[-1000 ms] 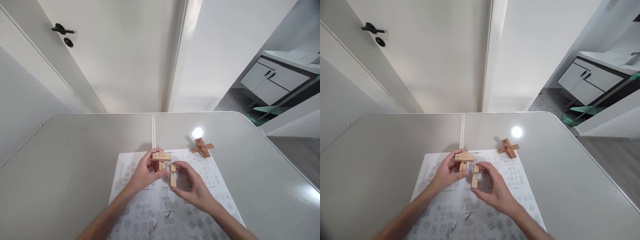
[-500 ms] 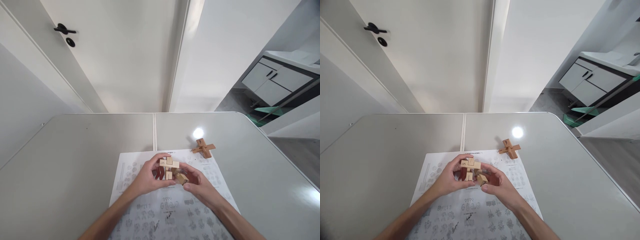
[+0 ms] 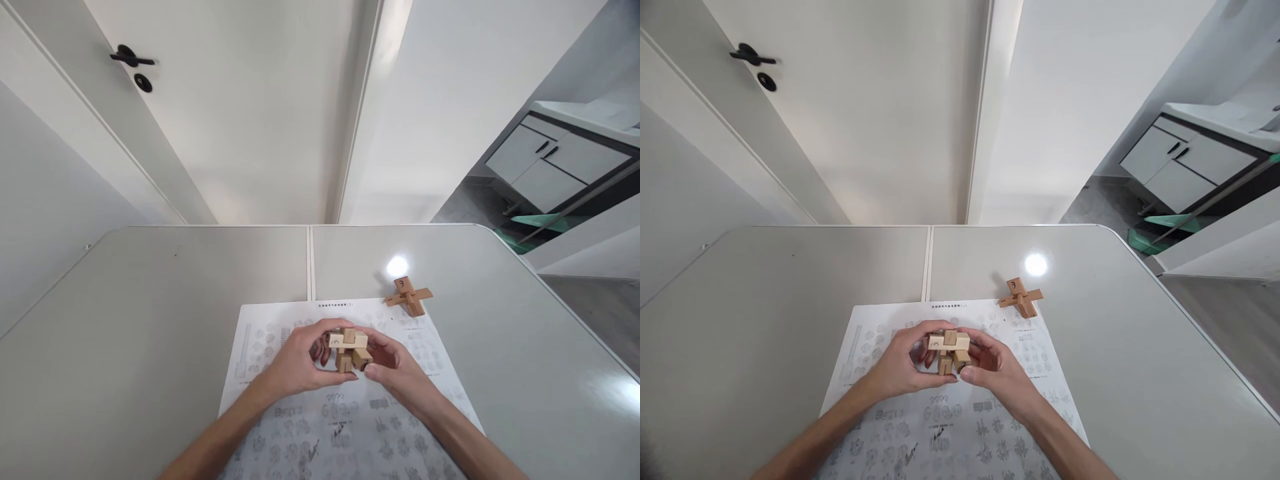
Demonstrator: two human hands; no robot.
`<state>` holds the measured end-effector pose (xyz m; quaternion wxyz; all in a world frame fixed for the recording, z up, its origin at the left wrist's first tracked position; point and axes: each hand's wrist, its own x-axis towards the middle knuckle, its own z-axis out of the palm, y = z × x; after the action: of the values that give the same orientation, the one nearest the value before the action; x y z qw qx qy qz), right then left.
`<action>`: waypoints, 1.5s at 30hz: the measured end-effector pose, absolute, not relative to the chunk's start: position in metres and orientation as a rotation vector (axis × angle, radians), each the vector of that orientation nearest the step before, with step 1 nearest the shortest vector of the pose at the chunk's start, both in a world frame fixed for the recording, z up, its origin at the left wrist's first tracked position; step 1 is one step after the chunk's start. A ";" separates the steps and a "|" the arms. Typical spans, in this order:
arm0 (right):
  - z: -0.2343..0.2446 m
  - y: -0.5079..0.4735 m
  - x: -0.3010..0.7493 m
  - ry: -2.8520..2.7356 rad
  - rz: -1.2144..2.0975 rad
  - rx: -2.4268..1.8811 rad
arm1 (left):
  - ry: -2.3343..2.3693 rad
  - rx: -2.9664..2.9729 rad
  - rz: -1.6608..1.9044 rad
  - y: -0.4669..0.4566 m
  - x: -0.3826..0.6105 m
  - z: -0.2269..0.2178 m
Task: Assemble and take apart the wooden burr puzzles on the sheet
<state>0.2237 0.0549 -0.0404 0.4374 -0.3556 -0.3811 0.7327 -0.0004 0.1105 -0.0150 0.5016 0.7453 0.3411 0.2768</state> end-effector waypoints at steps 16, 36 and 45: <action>-0.027 0.053 0.217 -1.099 1.724 -0.908 | 0.663 2.043 0.796 0.111 0.002 -0.017; -0.033 0.050 0.229 -1.897 0.898 -1.183 | 0.672 1.707 0.592 0.115 0.000 -0.009; -0.035 0.048 0.221 -1.681 1.155 -1.184 | 0.674 1.682 0.578 0.113 0.000 -0.008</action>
<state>0.2207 0.0476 -0.0349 0.3817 -0.4639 -0.6590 0.4526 0.0001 0.1131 -0.0082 0.5807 0.7199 0.2886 0.2474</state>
